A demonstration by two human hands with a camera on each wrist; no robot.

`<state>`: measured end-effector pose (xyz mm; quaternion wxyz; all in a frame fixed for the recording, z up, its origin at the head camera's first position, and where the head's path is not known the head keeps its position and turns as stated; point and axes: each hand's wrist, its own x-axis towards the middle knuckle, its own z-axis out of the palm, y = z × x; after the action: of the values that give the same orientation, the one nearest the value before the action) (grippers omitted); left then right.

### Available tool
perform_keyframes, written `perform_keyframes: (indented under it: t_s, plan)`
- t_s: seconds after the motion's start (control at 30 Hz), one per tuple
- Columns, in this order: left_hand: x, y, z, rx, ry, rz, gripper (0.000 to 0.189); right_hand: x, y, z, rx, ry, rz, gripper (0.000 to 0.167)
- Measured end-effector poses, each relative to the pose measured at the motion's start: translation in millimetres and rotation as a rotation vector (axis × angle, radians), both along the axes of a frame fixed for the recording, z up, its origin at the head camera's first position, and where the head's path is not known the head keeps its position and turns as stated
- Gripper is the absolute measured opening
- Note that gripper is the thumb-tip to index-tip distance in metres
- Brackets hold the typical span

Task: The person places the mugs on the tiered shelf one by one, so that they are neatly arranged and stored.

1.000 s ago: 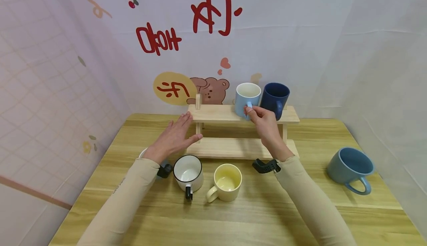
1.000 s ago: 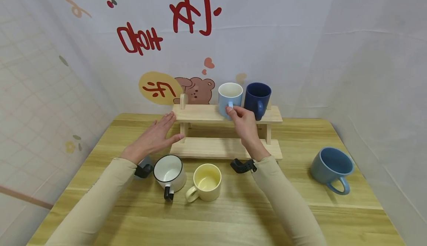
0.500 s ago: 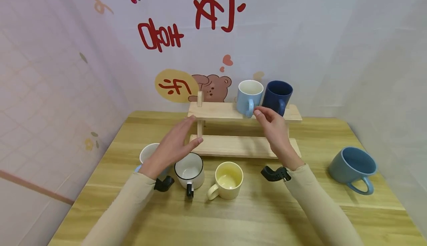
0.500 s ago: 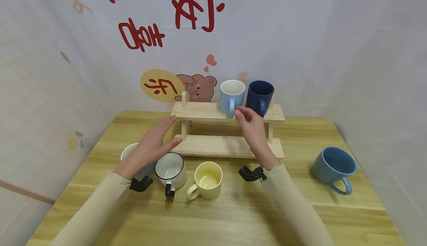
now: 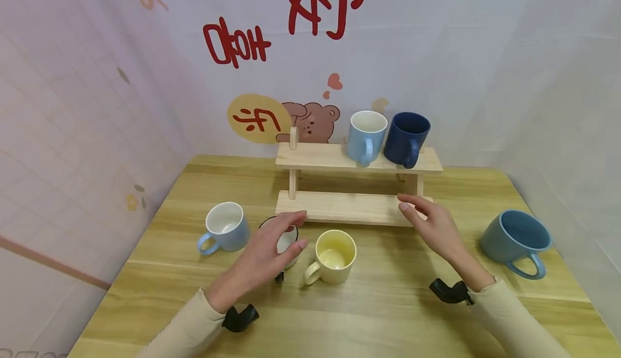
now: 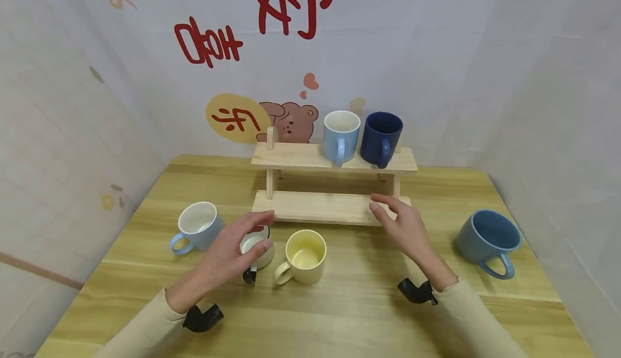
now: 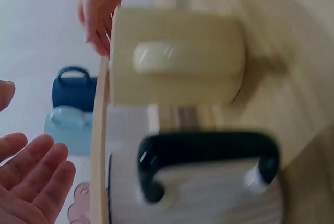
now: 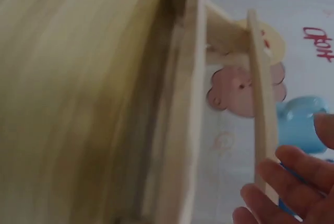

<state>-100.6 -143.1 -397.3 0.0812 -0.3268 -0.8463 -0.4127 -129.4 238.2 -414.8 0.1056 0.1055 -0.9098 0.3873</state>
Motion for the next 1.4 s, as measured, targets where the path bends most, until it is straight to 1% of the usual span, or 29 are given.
perform_keyframes:
  t_s: [0.17,0.23,0.3,0.37,0.47,0.53,0.6,0.73,0.87,1.03,1.17,1.27,1.33,1.4]
  plan:
    - [11.1,6.2,-3.2,0.0,-0.079,-0.069,0.047,6.8,24,-16.8,0.105,0.02,0.021,0.038]
    - [15.3,8.1,-4.7,-0.021,-0.102,-0.076,0.046,8.5,33,-22.3,0.136,0.012,0.033,0.039]
    - [19.2,9.6,-6.6,-0.061,-0.13,-0.071,0.045,10.0,39,-25.1,0.155,-0.012,0.045,0.04]
    - [22.2,11.2,-9.3,-0.113,-0.149,-0.05,0.046,10.6,45,-26.2,0.168,-0.034,0.054,0.042]
    - [25.7,13.5,-13.7,-0.198,-0.165,-0.027,0.049,9.9,51,-27.9,0.179,-0.061,0.059,0.044]
    - [26.5,15.3,-16.3,-0.224,-0.163,-0.029,0.048,9.0,54,-29.3,0.188,-0.06,0.055,0.044]
    - [26.8,16.6,-18.5,-0.228,-0.159,-0.035,0.045,8.5,56,-30.8,0.194,-0.059,0.051,0.043]
    - [27.3,18.8,-21.1,-0.184,-0.19,-0.05,0.039,7.5,57,-33.0,0.204,-0.051,0.048,0.042]
    - [28.6,23.5,-24.3,-0.125,-0.244,-0.058,0.037,6.9,56,-33.5,0.201,-0.058,0.052,0.041]
    - [32.2,34.6,-33.6,-0.012,-0.293,-0.076,0.032,7.1,56,-33.3,0.198,-0.08,0.056,0.041]
    - [38.0,42.1,-43.5,0.085,-0.4,-0.057,0.027,7.3,56,-33.6,0.203,-0.104,0.066,0.043]
    - [42.1,44.1,-49.7,0.129,-0.501,-0.036,0.02,8.0,56,-32.9,0.205,-0.116,0.069,0.044]
    - [43.2,44.4,-52.6,0.142,-0.54,-0.031,0.021,8.6,56,-32.2,0.203,-0.117,0.069,0.043]
    - [43.1,44.3,-54.4,0.141,-0.562,-0.031,0.024,9.1,57,-31.8,0.201,-0.115,0.07,0.042]
